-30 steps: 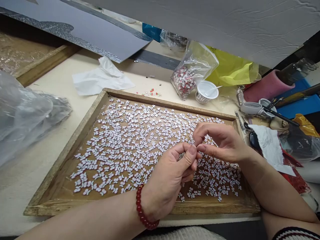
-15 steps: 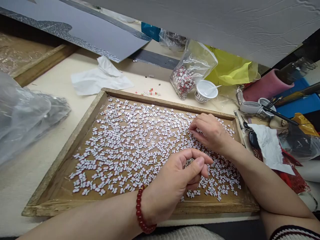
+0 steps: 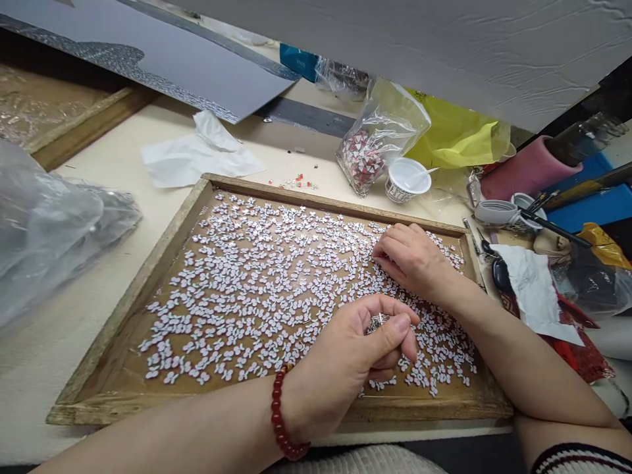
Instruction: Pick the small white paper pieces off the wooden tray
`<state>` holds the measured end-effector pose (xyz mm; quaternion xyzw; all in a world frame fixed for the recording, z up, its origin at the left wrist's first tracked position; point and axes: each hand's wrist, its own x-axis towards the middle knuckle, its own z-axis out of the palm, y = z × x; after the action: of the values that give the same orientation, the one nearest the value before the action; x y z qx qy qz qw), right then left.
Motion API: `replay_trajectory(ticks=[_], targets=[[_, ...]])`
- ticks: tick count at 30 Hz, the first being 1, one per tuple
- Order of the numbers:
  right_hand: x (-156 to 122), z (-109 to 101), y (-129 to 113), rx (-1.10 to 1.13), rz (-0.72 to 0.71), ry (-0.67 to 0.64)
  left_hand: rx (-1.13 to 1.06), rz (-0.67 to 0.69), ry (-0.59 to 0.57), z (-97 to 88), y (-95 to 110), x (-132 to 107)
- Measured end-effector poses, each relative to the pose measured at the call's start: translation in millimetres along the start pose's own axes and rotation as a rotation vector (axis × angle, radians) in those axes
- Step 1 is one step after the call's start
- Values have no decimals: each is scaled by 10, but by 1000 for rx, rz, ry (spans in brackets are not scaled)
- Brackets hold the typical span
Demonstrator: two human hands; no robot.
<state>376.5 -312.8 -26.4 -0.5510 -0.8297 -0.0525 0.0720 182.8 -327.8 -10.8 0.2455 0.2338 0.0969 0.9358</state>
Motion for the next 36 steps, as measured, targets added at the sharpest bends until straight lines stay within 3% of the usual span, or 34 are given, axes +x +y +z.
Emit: replay_trajectory(ticks=[9,14,18,23,36], targets=[[-9,-34,-2,101,21,45,-64,21,77,10,24,8],[-33,-165,-56,479,25,142,-58,129,127,21,41,4],[-47,-258,-99,818,-8,67,-29,200,153,39,65,11],[-60,-286,-93,1007,2,-21,-2,245,146,48,56,1],[-101,-277,-71,1152,25,-113,35,285,168,28,50,0]])
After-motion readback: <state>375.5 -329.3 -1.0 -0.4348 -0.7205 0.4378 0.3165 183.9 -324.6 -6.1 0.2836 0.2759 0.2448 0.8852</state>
